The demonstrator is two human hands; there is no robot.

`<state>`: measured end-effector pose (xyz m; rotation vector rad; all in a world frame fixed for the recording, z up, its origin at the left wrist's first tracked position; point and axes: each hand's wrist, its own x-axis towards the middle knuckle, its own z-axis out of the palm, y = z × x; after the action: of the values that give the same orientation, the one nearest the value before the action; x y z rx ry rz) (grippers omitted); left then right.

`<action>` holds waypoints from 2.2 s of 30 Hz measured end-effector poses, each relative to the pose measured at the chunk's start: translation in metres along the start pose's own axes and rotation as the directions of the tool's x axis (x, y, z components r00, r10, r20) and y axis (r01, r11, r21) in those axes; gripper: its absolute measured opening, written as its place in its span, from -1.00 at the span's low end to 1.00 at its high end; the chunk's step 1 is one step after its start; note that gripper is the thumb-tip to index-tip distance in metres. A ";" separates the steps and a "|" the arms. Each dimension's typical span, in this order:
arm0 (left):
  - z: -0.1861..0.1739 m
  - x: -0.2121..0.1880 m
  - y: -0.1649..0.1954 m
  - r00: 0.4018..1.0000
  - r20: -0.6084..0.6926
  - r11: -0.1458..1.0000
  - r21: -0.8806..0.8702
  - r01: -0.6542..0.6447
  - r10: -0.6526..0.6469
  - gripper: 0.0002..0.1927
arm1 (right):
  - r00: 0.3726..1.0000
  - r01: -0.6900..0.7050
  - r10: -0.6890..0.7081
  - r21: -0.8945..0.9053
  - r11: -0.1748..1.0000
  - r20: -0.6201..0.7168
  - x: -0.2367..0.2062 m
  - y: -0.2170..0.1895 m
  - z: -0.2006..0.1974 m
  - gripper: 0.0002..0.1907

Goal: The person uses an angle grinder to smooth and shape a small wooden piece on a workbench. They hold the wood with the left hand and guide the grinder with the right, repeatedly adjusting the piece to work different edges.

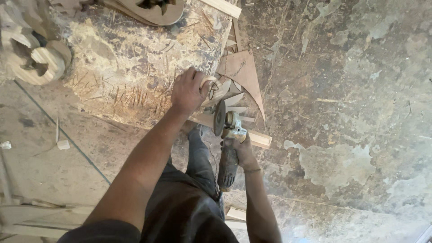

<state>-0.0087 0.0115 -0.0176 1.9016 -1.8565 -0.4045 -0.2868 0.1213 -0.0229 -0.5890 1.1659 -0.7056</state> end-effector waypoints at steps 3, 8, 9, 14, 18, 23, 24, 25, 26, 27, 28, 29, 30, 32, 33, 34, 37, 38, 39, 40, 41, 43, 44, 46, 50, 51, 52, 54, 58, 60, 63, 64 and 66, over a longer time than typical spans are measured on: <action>-0.001 -0.001 0.000 1.000 -0.014 1.000 0.017 -0.020 0.020 -0.69 | 0.995 -0.095 0.096 0.120 0.988 0.000 0.002 -0.001 -0.004 -0.51; 0.005 -0.003 -0.003 1.000 -0.004 1.000 0.011 -0.027 0.027 -0.70 | 0.984 -0.177 0.176 -0.016 0.984 -0.034 0.040 -0.034 -0.014 -0.39; 0.007 -0.004 -0.004 1.000 -0.006 0.999 0.025 -0.029 0.029 -0.70 | 0.972 -0.228 0.226 -0.032 0.973 -0.058 0.046 -0.043 -0.015 -0.36; 0.016 -0.004 -0.011 0.999 0.012 0.997 0.066 -0.047 0.047 -0.67 | 0.994 -0.046 0.062 -0.164 0.985 0.094 0.058 -0.074 -0.012 -0.17; 0.021 -0.005 -0.012 0.999 0.039 0.996 0.080 -0.031 0.028 -0.66 | 0.994 -0.032 0.052 -0.188 0.982 0.099 0.039 -0.065 -0.011 -0.22; 0.020 -0.004 -0.009 1.000 0.017 0.997 0.078 0.008 -0.009 -0.68 | 0.999 0.000 -0.001 0.030 1.000 0.049 0.010 -0.021 0.002 -0.27; 0.019 -0.004 -0.008 1.000 0.006 0.997 0.076 0.017 -0.018 -0.69 | 0.999 0.016 -0.019 0.063 0.998 0.043 0.004 -0.012 0.006 -0.26; 0.018 -0.005 -0.006 0.999 -0.011 0.996 0.078 0.032 -0.032 -0.67 | 0.999 -0.003 0.000 0.067 0.998 0.043 -0.002 -0.003 0.010 -0.28; 0.017 -0.004 -0.004 0.999 -0.032 0.996 0.078 0.042 -0.040 -0.66 | 0.999 -0.014 0.012 0.071 0.997 0.041 -0.007 0.003 0.014 -0.31; 0.017 -0.004 -0.001 0.997 -0.053 0.996 0.077 0.052 -0.048 -0.64 | 0.999 -0.026 0.023 0.073 0.997 0.039 -0.010 0.005 0.014 -0.34; 0.016 -0.006 0.002 0.991 -0.125 0.994 0.096 0.056 -0.044 -0.65 | 0.999 -0.045 0.042 0.087 0.995 0.034 -0.013 0.007 0.014 -0.36; 0.015 -0.009 0.005 0.980 -0.193 0.991 0.117 0.062 -0.039 -0.65 | 0.997 -0.067 0.064 0.103 0.992 0.031 -0.016 0.009 0.014 -0.38; 0.014 -0.011 0.009 0.965 -0.260 0.989 0.134 0.067 -0.031 -0.64 | 0.996 -0.088 0.086 0.118 0.989 0.024 -0.017 0.009 0.012 -0.41; 0.012 -0.017 0.016 0.966 -0.208 0.983 0.073 0.171 -0.153 -0.65 | 0.995 -0.099 0.099 0.147 0.984 0.002 -0.018 0.005 0.003 -0.47; 0.010 -0.019 0.019 0.960 -0.179 0.973 0.044 0.226 -0.215 -0.66 | 0.994 -0.106 0.108 0.160 0.981 -0.008 -0.018 0.001 -0.004 -0.50; 0.008 -0.022 0.021 0.961 -0.140 0.969 0.029 0.245 -0.239 -0.65 | 0.993 -0.111 0.115 0.150 0.982 -0.014 -0.018 -0.004 -0.010 -0.52; 0.001 -0.021 0.021 0.962 0.021 0.962 0.022 0.273 -0.273 -0.63 | 0.991 -0.126 0.129 0.108 0.986 -0.029 -0.009 -0.021 -0.025 -0.56; 0.000 -0.018 0.018 0.958 0.101 0.964 0.047 0.263 -0.267 -0.63 | 0.990 -0.134 0.137 0.086 0.987 -0.029 -0.007 -0.028 -0.028 -0.56; -0.001 -0.014 0.015 0.948 0.179 0.965 0.070 0.254 -0.262 -0.62 | 0.989 -0.143 0.145 0.062 0.988 -0.026 -0.003 -0.035 -0.030 -0.56; 0.000 -0.012 0.013 0.964 0.168 0.978 0.075 0.194 -0.204 -0.62 | 0.991 -0.132 0.132 0.039 0.991 0.004 0.001 -0.042 -0.030 -0.54; 0.001 -0.010 0.010 0.977 0.157 0.988 0.082 0.133 -0.145 -0.62 | 0.992 -0.120 0.119 0.015 0.993 0.035 0.005 -0.049 -0.030 -0.53; 0.006 -0.005 0.006 0.998 0.060 0.997 0.066 0.034 -0.038 -0.64 | 0.991 -0.095 0.098 -0.043 0.995 0.089 0.021 -0.063 -0.025 -0.47; 0.010 -0.006 0.005 1.000 -0.022 0.999 0.045 -0.005 0.006 -0.67 | 0.989 -0.087 0.095 -0.078 0.993 0.109 0.030 -0.070 -0.023 -0.43; 0.017 -0.007 0.003 0.991 -0.129 0.999 0.002 -0.038 0.038 -0.73 | 0.986 -0.070 0.087 -0.118 0.991 0.142 0.045 -0.079 -0.019 -0.37; 0.024 -0.010 0.000 0.987 -0.161 0.998 -0.054 -0.020 0.011 -0.74 | 0.976 -0.016 0.048 -0.151 0.988 0.211 0.067 -0.088 -0.014 -0.30; 0.025 -0.010 0.000 0.988 -0.152 0.998 -0.061 -0.016 0.006 -0.73 | 0.973 -0.001 0.039 -0.166 0.986 0.229 0.069 -0.089 -0.014 -0.28; 0.024 -0.010 0.000 0.989 -0.149 0.999 -0.054 -0.006 -0.002 -0.72 | 0.976 -0.011 0.047 -0.169 0.986 0.214 0.069 -0.088 -0.014 -0.27; 0.022 -0.009 0.002 0.988 -0.151 0.999 -0.034 0.007 -0.012 -0.71 | 0.981 -0.020 0.053 -0.173 0.985 0.187 0.065 -0.086 -0.014 -0.26; 0.017 -0.009 0.008 0.983 -0.168 0.992 -0.114 0.050 -0.069 -0.71 | 0.994 -0.062 0.076 -0.165 0.984 0.078 0.045 -0.066 -0.010 -0.33; 0.015 -0.008 0.011 0.984 -0.154 0.991 -0.114 0.071 -0.089 -0.72 | 0.992 -0.107 0.113 -0.088 0.990 0.060 0.033 -0.052 -0.006 -0.38; 0.013 -0.008 0.013 0.977 -0.188 0.990 -0.117 0.081 -0.102 -0.73 | 0.997 -0.024 0.023 0.009 1.000 0.069 0.017 -0.031 0.004 -0.36; 0.014 -0.007 0.014 0.972 -0.207 0.989 -0.117 0.088 -0.111 -0.72 | 0.997 -0.030 0.029 0.021 0.999 0.065 0.012 -0.026 0.008 -0.40; 0.016 -0.006 0.018 0.960 -0.245 0.987 -0.117 0.108 -0.134 -0.71 | 0.997 -0.048 0.045 0.044 0.998 0.060 0.004 -0.018 0.013 -0.47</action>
<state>-0.0321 0.0157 -0.0227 1.9045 -1.5323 -0.2754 -0.2768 0.1076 -0.0081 -0.5393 1.1029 -0.6692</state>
